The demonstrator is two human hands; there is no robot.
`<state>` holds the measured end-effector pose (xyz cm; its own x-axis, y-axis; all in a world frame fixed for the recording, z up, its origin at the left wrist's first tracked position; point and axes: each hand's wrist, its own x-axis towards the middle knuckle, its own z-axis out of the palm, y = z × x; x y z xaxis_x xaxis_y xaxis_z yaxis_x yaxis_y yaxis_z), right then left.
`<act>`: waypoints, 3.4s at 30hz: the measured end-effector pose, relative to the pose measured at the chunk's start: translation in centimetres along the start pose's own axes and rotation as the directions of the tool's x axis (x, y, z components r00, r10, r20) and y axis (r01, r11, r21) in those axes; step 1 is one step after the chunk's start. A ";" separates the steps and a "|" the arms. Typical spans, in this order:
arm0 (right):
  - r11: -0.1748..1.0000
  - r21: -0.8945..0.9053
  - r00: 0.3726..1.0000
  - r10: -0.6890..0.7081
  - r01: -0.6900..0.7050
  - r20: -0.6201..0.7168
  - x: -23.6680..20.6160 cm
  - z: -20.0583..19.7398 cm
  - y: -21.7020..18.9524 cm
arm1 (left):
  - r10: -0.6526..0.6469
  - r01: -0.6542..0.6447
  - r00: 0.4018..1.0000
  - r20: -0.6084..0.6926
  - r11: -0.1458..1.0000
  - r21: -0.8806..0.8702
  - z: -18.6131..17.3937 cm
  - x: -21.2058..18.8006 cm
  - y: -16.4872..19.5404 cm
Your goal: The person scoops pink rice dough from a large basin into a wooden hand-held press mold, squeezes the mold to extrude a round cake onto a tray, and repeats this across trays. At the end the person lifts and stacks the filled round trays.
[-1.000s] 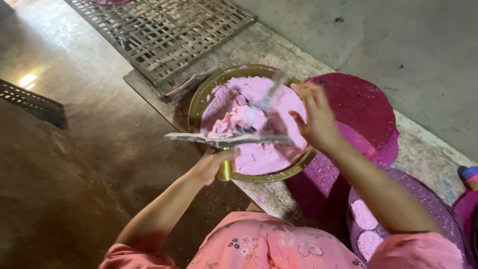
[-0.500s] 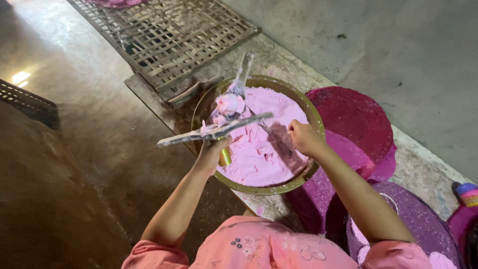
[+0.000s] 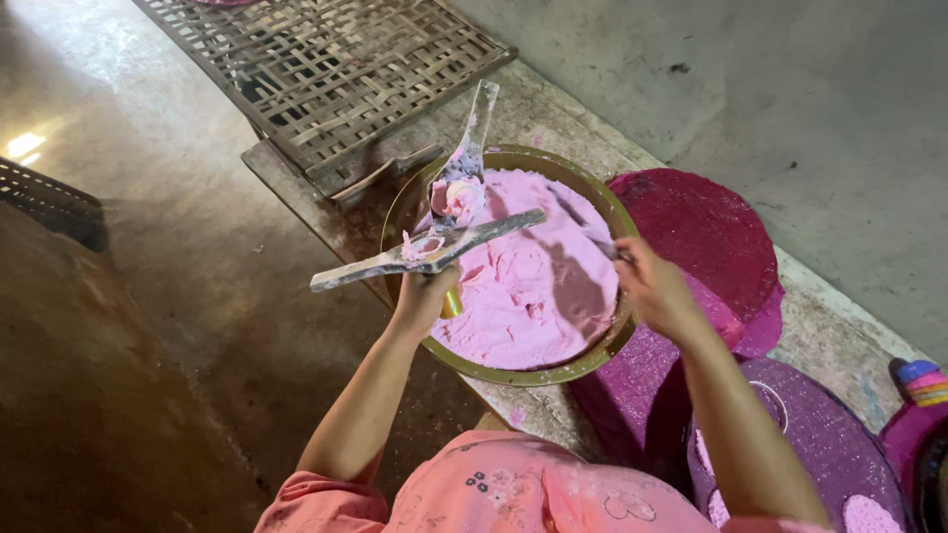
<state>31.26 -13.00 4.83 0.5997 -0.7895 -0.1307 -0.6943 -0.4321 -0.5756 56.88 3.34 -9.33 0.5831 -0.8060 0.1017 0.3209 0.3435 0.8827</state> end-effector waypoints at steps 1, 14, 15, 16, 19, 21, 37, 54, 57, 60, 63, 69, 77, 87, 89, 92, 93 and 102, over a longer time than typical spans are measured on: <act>0.994 0.064 0.993 -0.078 0.084 -0.085 -1.3 -0.5 0.7 | 0.026 -0.026 1.000 0.007 1.000 -0.003 0.0 0.0 -0.2; 0.774 0.591 0.969 -0.239 0.226 -0.059 -5.5 4.8 4.7 | 0.113 -0.170 0.977 0.179 0.922 0.348 4.1 -1.4 -1.0; 0.832 0.507 0.974 -0.207 0.224 -0.091 -5.7 5.0 4.4 | 0.117 -0.175 0.978 0.172 0.910 0.376 4.2 -1.3 -1.1; 0.882 0.419 0.976 -0.179 0.215 -0.126 -5.9 5.2 4.0 | 0.119 -0.174 0.980 0.157 0.897 0.406 4.2 -1.1 -1.2; 0.923 0.320 0.976 -0.186 0.213 -0.111 -6.3 5.2 2.8 | 0.068 -0.109 0.993 0.095 0.835 0.539 4.3 -0.5 -1.5; 0.918 0.302 0.966 -0.251 0.259 -0.066 -6.4 5.2 1.6 | -0.028 0.008 0.999 0.020 0.743 0.669 4.6 -0.3 -1.3; 0.397 -0.689 0.719 -0.645 0.606 0.260 -7.6 0.6 -8.9 | 0.131 -0.394 0.918 0.375 0.170 0.903 5.8 -1.8 4.4; 0.896 0.199 0.918 -0.385 0.396 -0.093 -7.6 9.3 -1.6 | 0.426 -0.201 0.899 0.098 0.206 0.958 4.2 0.2 3.8; 0.994 0.054 0.980 -0.101 0.093 0.174 -7.6 6.5 -1.6 | 0.597 -0.393 0.737 0.316 0.000 0.919 2.0 1.2 3.3; 0.953 0.043 0.924 -0.302 0.300 0.235 -5.6 1.3 -2.0 | 0.270 -0.168 0.948 0.168 -0.026 0.986 1.0 2.1 3.4; 0.898 0.090 0.790 -0.423 0.431 0.443 -2.6 -1.3 -4.5 | 0.389 -0.298 0.794 0.467 -0.420 0.857 2.3 1.3 3.7; 0.304 -0.780 0.787 -0.505 0.547 0.355 -6.6 2.4 -11.5 | 0.439 -0.606 0.757 0.484 0.196 0.771 3.7 -1.8 5.0; 0.638 -0.697 0.908 -0.415 0.328 0.048 -7.6 -7.6 -11.3 | -0.041 0.016 0.955 0.293 0.996 0.085 -5.5 0.1 3.9; 0.767 -0.121 0.759 -0.641 0.630 -0.112 -2.4 -3.4 -4.7 | -0.181 0.412 0.846 0.502 0.820 -0.398 -0.3 -3.6 6.3; 0.799 -0.049 0.778 -0.595 0.599 -0.200 -2.5 -1.2 -3.4 | -0.164 0.399 0.854 0.493 0.816 -0.419 1.5 -3.5 6.6; 0.838 0.065 0.811 -0.500 0.541 -0.303 -2.5 1.8 -2.4 | -0.096 0.291 0.893 0.439 0.868 -0.403 3.6 -3.2 6.1; 0.847 0.085 0.818 -0.473 0.524 -0.328 -2.6 2.6 -2.2 | -0.066 0.242 0.907 0.416 0.890 -0.386 4.2 -3.1 5.7; 0.914 0.072 0.847 -0.339 0.400 -0.409 -4.3 6.7 -0.9 | -0.180 0.227 0.963 0.200 0.942 -0.247 8.2 -1.0 1.6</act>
<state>31.98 -6.29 0.53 0.5806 -0.7006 0.4149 -0.3656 -0.6796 -0.6360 50.65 0.76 -4.25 0.3550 -0.9343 0.0311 0.6189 0.2599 0.7412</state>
